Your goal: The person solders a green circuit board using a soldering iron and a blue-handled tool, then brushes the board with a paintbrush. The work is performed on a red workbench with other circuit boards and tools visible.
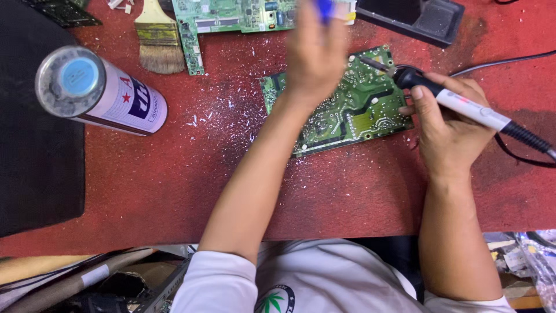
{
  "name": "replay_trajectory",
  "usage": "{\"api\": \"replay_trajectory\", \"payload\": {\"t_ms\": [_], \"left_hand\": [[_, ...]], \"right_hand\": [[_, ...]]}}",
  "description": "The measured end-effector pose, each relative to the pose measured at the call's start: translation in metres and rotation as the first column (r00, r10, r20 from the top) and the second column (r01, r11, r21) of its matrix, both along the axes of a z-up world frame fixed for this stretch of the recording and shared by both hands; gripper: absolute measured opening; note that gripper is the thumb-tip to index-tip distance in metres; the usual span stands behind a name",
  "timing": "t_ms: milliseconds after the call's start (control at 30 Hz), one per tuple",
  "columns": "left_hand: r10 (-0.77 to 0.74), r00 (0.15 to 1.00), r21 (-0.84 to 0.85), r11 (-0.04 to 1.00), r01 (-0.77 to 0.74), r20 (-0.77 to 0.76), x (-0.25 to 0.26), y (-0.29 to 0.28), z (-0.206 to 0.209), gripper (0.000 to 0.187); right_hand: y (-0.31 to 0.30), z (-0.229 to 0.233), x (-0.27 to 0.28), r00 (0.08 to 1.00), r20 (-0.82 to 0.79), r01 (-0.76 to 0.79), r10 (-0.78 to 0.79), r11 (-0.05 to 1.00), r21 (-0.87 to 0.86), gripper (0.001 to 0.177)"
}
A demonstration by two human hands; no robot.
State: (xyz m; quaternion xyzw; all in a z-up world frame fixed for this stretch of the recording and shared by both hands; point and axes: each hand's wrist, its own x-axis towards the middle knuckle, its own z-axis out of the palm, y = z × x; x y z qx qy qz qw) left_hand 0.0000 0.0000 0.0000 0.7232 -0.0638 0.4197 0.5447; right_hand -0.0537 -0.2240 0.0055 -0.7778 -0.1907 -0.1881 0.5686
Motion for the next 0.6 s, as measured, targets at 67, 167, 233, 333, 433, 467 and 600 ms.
{"api": "replay_trajectory", "payload": {"t_ms": [67,167,233,333,433,467,600], "left_hand": [[-0.012,1.0,-0.304,0.953,0.009,-0.008,-0.012,0.015,0.006,0.022],[-0.056,0.998,-0.697,0.714,0.058,0.026,-0.043,0.037,0.042,0.041],[-0.071,0.995,-0.795,0.599,0.099,0.07,-0.066,0.045,0.071,0.057],[-0.06,0.997,-0.836,0.543,0.081,0.058,-0.089,0.046,0.093,0.065],[-0.145,0.975,-0.836,0.504,0.217,0.166,-0.099,0.051,0.094,0.062],[-0.193,0.965,-0.868,0.43,0.248,0.18,-0.102,0.054,0.097,0.069],[-0.256,0.956,-0.925,0.31,0.221,0.143,-0.111,0.057,0.11,0.072]], "right_hand": [[-0.001,0.002,-0.002,1.0,0.009,-0.008,0.008,1.0,-0.021,0.019],[-0.004,0.001,-0.004,0.999,0.053,0.007,-0.001,0.994,-0.109,0.021],[-0.003,0.001,-0.004,0.996,0.091,0.026,-0.011,0.985,-0.172,0.022],[-0.002,0.0,-0.003,0.989,0.145,0.005,0.032,0.968,-0.253,0.022],[-0.002,-0.004,-0.001,0.985,0.17,0.009,0.041,0.958,-0.286,0.022],[-0.002,-0.004,-0.001,0.983,0.175,0.001,0.052,0.957,-0.291,0.022],[0.0,-0.004,-0.001,0.982,0.181,-0.004,0.056,0.962,-0.274,0.021]]}}
